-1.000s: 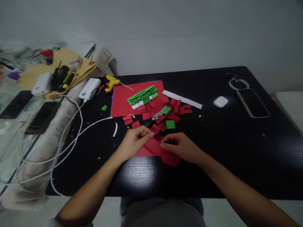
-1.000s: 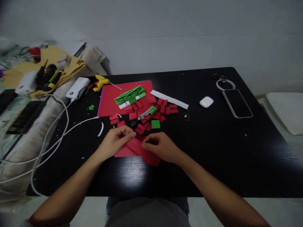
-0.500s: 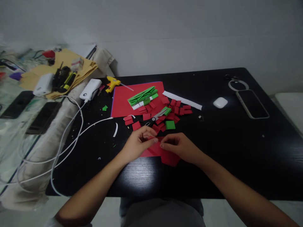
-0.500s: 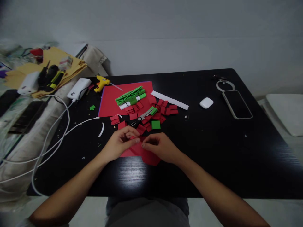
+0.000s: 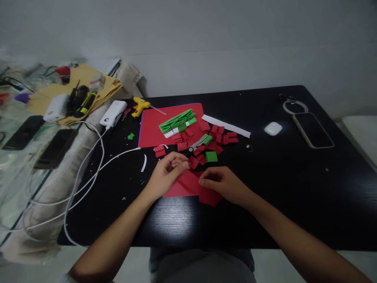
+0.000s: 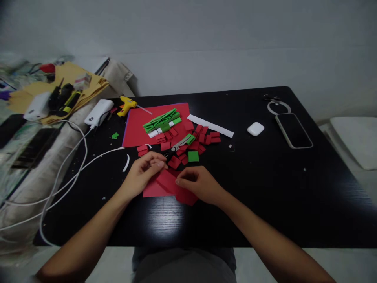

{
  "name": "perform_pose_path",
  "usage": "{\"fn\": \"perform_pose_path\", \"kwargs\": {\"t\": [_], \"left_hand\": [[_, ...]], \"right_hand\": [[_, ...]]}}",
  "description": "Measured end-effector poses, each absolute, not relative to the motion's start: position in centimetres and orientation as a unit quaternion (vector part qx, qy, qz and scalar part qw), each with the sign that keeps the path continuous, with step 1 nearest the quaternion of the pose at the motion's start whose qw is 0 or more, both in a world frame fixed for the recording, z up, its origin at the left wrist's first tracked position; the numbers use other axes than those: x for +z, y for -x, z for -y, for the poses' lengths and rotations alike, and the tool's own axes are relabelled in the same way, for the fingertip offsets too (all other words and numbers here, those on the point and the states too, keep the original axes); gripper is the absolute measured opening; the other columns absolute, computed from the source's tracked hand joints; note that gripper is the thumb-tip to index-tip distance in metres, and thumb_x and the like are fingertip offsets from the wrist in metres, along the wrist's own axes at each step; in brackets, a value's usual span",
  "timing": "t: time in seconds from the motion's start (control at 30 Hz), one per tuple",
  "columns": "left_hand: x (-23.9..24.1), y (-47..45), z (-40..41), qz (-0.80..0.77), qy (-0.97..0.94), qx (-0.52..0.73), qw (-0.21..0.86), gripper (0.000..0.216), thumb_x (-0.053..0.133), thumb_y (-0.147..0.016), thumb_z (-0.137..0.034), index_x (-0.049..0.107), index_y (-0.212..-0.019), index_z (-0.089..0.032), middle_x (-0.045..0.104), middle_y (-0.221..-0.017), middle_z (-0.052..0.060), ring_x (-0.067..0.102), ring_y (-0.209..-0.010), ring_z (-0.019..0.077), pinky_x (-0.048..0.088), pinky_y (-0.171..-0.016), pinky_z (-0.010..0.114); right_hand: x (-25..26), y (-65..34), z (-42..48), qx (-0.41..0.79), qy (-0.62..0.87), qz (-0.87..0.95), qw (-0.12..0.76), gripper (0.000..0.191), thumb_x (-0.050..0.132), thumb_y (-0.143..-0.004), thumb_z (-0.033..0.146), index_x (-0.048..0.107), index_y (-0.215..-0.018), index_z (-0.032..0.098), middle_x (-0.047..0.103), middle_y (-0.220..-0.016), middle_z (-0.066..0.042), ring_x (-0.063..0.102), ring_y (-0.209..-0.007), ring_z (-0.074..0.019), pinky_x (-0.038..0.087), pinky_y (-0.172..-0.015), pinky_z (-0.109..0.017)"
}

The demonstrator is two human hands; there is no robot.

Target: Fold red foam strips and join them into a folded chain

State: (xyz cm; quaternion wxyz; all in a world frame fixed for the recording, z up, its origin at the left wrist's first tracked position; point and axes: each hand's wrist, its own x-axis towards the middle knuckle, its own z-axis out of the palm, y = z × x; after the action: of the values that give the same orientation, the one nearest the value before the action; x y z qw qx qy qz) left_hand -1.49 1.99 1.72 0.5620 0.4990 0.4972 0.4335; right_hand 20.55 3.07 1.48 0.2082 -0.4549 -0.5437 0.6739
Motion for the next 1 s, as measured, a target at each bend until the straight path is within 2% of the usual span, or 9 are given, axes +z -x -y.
{"fn": "perform_pose_path", "kwargs": {"t": [0.23,0.4,0.5,0.63,0.77,0.9,1.0], "left_hand": [[1.3,1.0,-1.6,-0.498,-0.499,0.433,0.562,0.022,0.077,-0.086,-0.033,0.067,-0.095,-0.015,0.057,-0.067,-0.004,0.051,-0.061,0.0090,0.039,-0.062,0.022],[1.4,1.2,-1.7,-0.507,-0.498,0.442,0.547,0.027,0.077,-0.086,-0.040,0.068,-0.094,-0.016,0.057,-0.066,-0.005,0.050,-0.061,0.0097,0.040,-0.062,0.022],[1.6,1.3,-1.7,-0.528,-0.488,0.437,0.541,0.034,0.070,-0.091,-0.048,0.069,-0.101,-0.016,0.064,-0.075,-0.001,0.057,-0.069,0.0124,0.044,-0.066,0.024],[1.5,1.0,-1.5,-0.519,-0.476,0.431,0.565,0.042,0.067,-0.092,-0.054,0.064,-0.114,-0.018,0.067,-0.087,0.001,0.063,-0.077,0.0154,0.050,-0.073,0.027],[1.1,0.2,-0.9,-0.480,-0.476,0.408,0.614,0.045,0.078,-0.085,-0.043,0.058,-0.117,-0.019,0.065,-0.087,0.000,0.064,-0.080,0.0143,0.050,-0.077,0.026],[0.8,-0.3,-0.5,-0.483,-0.474,0.406,0.614,0.035,0.080,-0.084,-0.035,0.059,-0.106,-0.018,0.066,-0.085,0.000,0.062,-0.078,0.0133,0.049,-0.073,0.024],[0.7,-0.5,-0.5,-0.507,-0.491,0.408,0.579,0.023,0.077,-0.085,-0.033,0.063,-0.094,-0.017,0.058,-0.073,-0.004,0.054,-0.067,0.0101,0.043,-0.064,0.022]], "right_hand": [[1.6,-20.6,-3.1,0.683,0.441,0.540,0.218,0.016,0.075,-0.080,0.033,0.077,-0.080,0.017,0.069,-0.072,0.000,0.057,-0.066,-0.0128,0.039,-0.063,-0.026],[1.8,-20.6,-3.1,0.679,0.445,0.545,0.211,0.017,0.076,-0.079,0.034,0.076,-0.079,0.017,0.067,-0.071,0.001,0.056,-0.065,-0.0125,0.039,-0.063,-0.026],[1.7,-20.5,-3.1,0.687,0.454,0.519,0.229,0.021,0.077,-0.080,0.038,0.074,-0.082,0.017,0.068,-0.075,0.000,0.058,-0.067,-0.0134,0.042,-0.063,-0.027],[1.0,-20.4,-3.0,0.682,0.465,0.480,0.297,0.023,0.080,-0.077,0.037,0.068,-0.086,0.020,0.070,-0.085,-0.001,0.065,-0.079,-0.0168,0.051,-0.076,-0.030],[0.4,-20.3,-3.0,0.681,0.459,0.440,0.363,0.032,0.084,-0.073,0.031,0.066,-0.098,0.022,0.073,-0.098,-0.003,0.070,-0.096,-0.0204,0.054,-0.092,-0.035],[0.4,-20.1,-2.9,0.706,0.439,0.412,0.373,0.044,0.084,-0.074,0.028,0.067,-0.114,0.023,0.075,-0.114,-0.006,0.070,-0.107,-0.0234,0.054,-0.099,-0.040],[0.6,-19.9,-2.7,0.721,0.426,0.407,0.365,0.045,0.085,-0.072,0.027,0.068,-0.113,0.021,0.076,-0.116,-0.007,0.071,-0.109,-0.0248,0.053,-0.102,-0.042]]}}
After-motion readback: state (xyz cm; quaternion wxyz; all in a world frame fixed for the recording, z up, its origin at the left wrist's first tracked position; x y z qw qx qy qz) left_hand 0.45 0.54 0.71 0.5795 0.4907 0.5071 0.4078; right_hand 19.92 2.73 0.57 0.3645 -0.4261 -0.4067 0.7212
